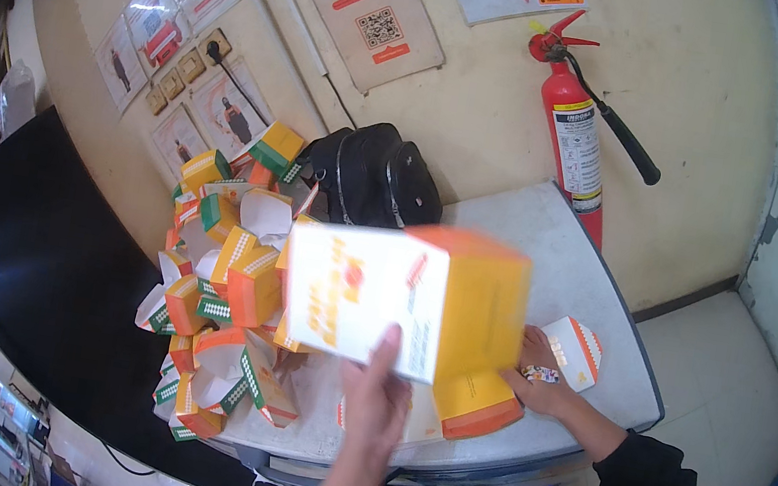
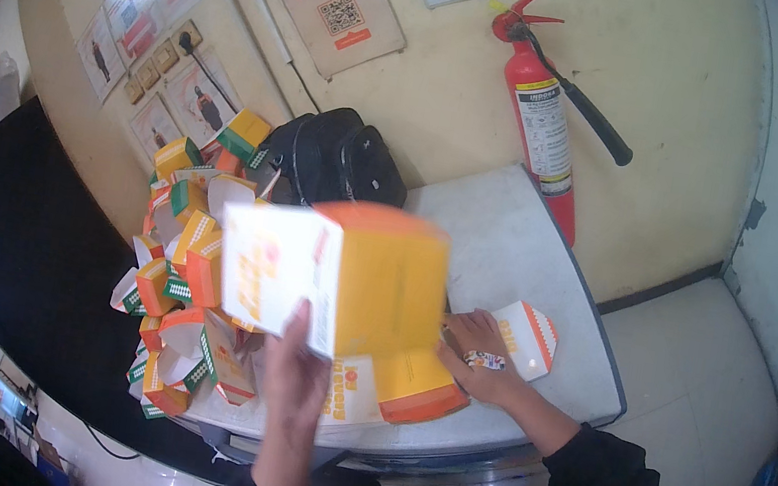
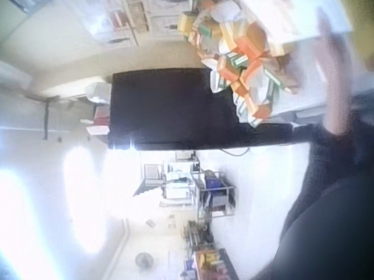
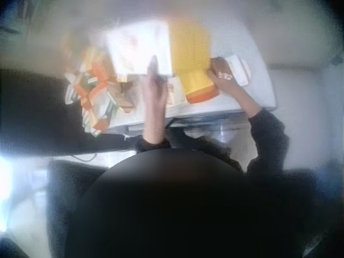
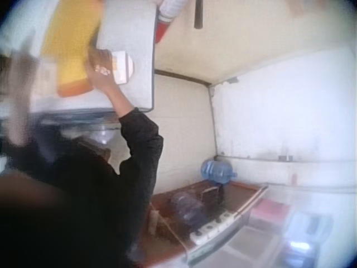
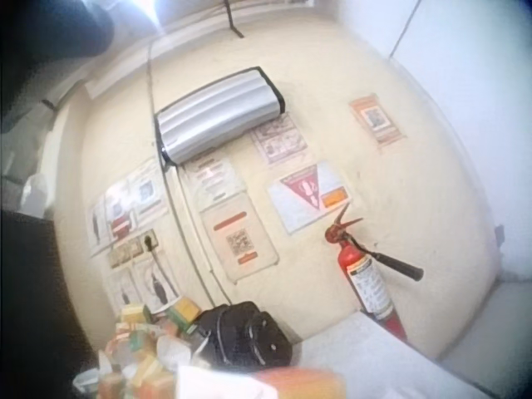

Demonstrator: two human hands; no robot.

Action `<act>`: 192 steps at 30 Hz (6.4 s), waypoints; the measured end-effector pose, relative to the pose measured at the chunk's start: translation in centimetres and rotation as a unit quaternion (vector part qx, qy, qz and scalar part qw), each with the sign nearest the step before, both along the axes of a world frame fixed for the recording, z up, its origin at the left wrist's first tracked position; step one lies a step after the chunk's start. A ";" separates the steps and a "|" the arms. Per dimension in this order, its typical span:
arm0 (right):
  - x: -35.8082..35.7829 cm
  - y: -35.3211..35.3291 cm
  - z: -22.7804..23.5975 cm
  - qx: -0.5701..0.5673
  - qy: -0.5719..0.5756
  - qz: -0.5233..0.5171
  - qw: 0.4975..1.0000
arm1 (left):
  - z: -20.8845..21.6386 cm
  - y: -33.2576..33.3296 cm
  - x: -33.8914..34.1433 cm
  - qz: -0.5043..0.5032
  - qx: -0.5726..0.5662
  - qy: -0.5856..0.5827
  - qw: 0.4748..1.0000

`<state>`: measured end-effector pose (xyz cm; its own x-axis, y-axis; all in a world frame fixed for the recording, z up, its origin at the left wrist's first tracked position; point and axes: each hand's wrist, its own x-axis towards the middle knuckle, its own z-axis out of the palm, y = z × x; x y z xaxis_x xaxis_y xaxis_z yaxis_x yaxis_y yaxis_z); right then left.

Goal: The person assembles small printed cardboard boxes by hand, folding flaps and tucking tabs to form each unit. They repeatedly pick flat pieces from a pile, fold them into boxes, and place the finished boxes on a nearby surface.

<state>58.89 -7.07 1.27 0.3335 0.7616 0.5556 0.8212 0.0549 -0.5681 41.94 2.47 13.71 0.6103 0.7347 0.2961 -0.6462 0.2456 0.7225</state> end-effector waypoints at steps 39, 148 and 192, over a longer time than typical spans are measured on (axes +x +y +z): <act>-0.3 -0.4 2.3 -0.059 0.140 0.128 0.980 | -10.8 5.5 -3.1 0.113 0.607 0.524 0.587; -2.1 -0.8 7.1 -0.063 -0.202 -0.282 0.936 | -11.6 3.3 -3.1 0.214 0.643 0.436 0.592; -6.3 12.2 7.5 0.025 -0.181 0.111 0.977 | -10.5 7.0 -15.9 0.587 0.534 0.209 0.571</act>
